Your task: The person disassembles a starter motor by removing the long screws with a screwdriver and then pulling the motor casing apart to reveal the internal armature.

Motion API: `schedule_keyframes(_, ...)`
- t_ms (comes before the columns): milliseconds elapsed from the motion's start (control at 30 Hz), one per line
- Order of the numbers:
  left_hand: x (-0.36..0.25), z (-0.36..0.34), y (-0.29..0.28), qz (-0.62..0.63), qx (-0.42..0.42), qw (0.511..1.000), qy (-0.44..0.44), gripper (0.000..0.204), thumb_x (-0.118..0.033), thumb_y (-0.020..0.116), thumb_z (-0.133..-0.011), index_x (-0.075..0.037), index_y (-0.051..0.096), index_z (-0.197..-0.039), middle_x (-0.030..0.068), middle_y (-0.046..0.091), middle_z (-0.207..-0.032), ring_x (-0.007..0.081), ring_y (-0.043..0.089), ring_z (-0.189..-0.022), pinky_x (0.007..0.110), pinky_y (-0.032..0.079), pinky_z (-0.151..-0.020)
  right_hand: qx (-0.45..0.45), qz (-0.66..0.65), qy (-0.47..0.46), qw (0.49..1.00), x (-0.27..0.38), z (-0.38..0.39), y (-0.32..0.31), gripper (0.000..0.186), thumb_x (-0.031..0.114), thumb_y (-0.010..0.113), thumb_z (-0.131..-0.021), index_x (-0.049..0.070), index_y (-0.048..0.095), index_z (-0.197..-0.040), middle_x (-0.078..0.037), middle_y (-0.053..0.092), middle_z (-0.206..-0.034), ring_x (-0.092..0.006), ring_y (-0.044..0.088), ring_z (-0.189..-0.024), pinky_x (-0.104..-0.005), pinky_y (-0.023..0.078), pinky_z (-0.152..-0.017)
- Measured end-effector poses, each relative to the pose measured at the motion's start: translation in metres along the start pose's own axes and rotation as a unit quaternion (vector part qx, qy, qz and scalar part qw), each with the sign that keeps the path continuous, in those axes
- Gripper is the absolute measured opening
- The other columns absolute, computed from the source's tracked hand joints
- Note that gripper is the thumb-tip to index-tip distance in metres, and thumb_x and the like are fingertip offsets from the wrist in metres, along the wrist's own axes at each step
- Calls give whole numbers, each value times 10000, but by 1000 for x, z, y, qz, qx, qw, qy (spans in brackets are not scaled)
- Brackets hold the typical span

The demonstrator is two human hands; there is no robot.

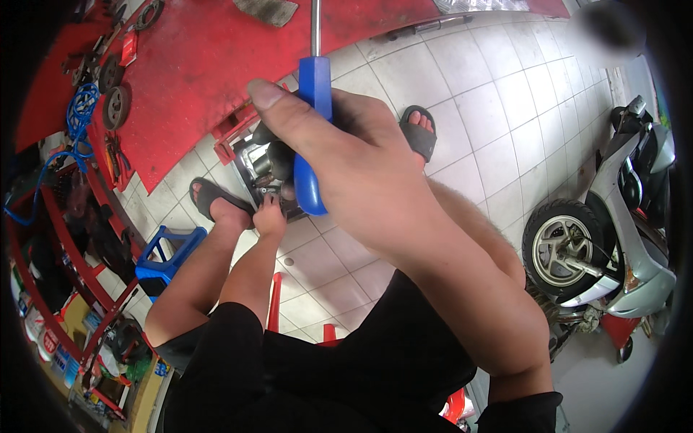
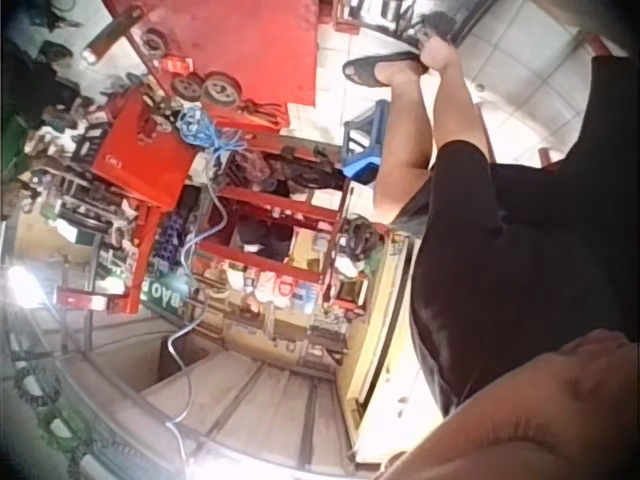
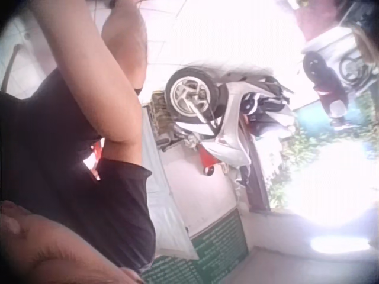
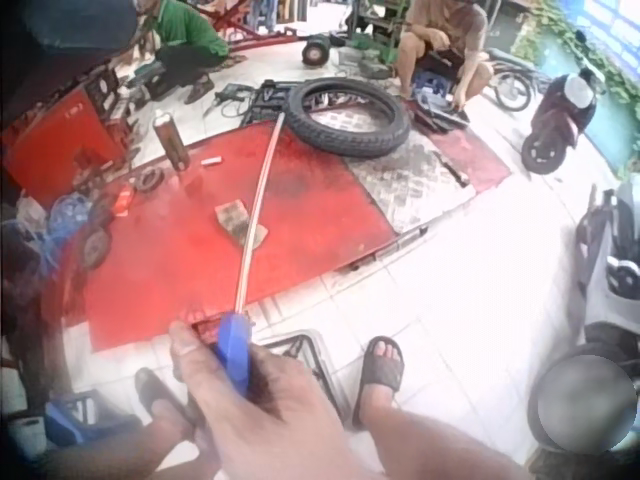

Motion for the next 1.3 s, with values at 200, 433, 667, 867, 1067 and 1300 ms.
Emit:
schedule_keyframes(200, -4, -12, -22, -95, -42, 990, 94, 638, -180, 740, -741, -121, 503, -1331, 69, 440, -1325, 253, 460, -1255, 394, 532, -876, 23, -20, 25, 999, -5, -1, 14, 389, 350, 647, -918, -35, 614, -880, -25, 546, -642, -124, 638, -583, -267, 477, -546)
schedule_keyframes(433, -9, -22, -44, -23, -18, 990, 137, 748, -213, 751, -701, -103, 439, -1372, 97, 415, -1366, 274, 415, -1287, 463, 401, -1044, 8, 52, 15, 999, -17, -10, 11, 380, 334, 650, -927, -43, 644, -979, -9, 561, -676, -75, 538, -591, -248, 461, -564)
schedule_keyframes(667, 7, -62, -94, 88, -119, 989, 7, 846, -204, 735, -700, -20, 322, -1415, 159, 391, -1406, 326, 375, -1321, 476, 321, -1101, 36, -38, 67, 996, -22, -9, 21, 347, 286, 641, -947, -49, 607, -1028, -9, 569, -714, -80, 615, -654, -228, 473, -553)
schedule_keyframes(867, 6, -74, -75, 110, -28, 993, -26, 926, -270, 773, -691, -68, 292, -1456, 143, 367, -1452, 331, 352, -1364, 480, 315, -1122, 42, -44, 70, 996, -23, -10, 22, 321, 263, 617, -965, -50, 588, -1028, -6, 561, -715, -89, 642, -676, -220, 476, -564)
schedule_keyframes(1067, 10, -75, -65, 90, -14, 996, 9, 1030, -221, 854, -623, -81, 276, -1463, 127, 361, -1457, 340, 358, -1362, 481, 322, -1125, 52, -21, 54, 997, -25, -11, 21, 327, 271, 606, -972, -52, 593, -1020, -4, 561, -711, -77, 625, -669, -228, 464, -580)
schedule_keyframes(1300, 6, -92, -52, 161, -20, 987, -4, 968, -163, 876, -603, -9, 324, -1384, 192, 428, -1367, 415, 553, -1139, 460, 491, -954, 43, 8, 45, 998, -25, -14, 19, 342, 296, 619, -959, -41, 622, -1016, -10, 573, -721, -66, 592, -679, -233, 459, -602)
Point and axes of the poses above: each hand's wrist, its own z-axis away from the middle knuckle, its own y-axis out of the palm, x = y × z, the point moved 7 cm from there along -z, towards the middle knuckle
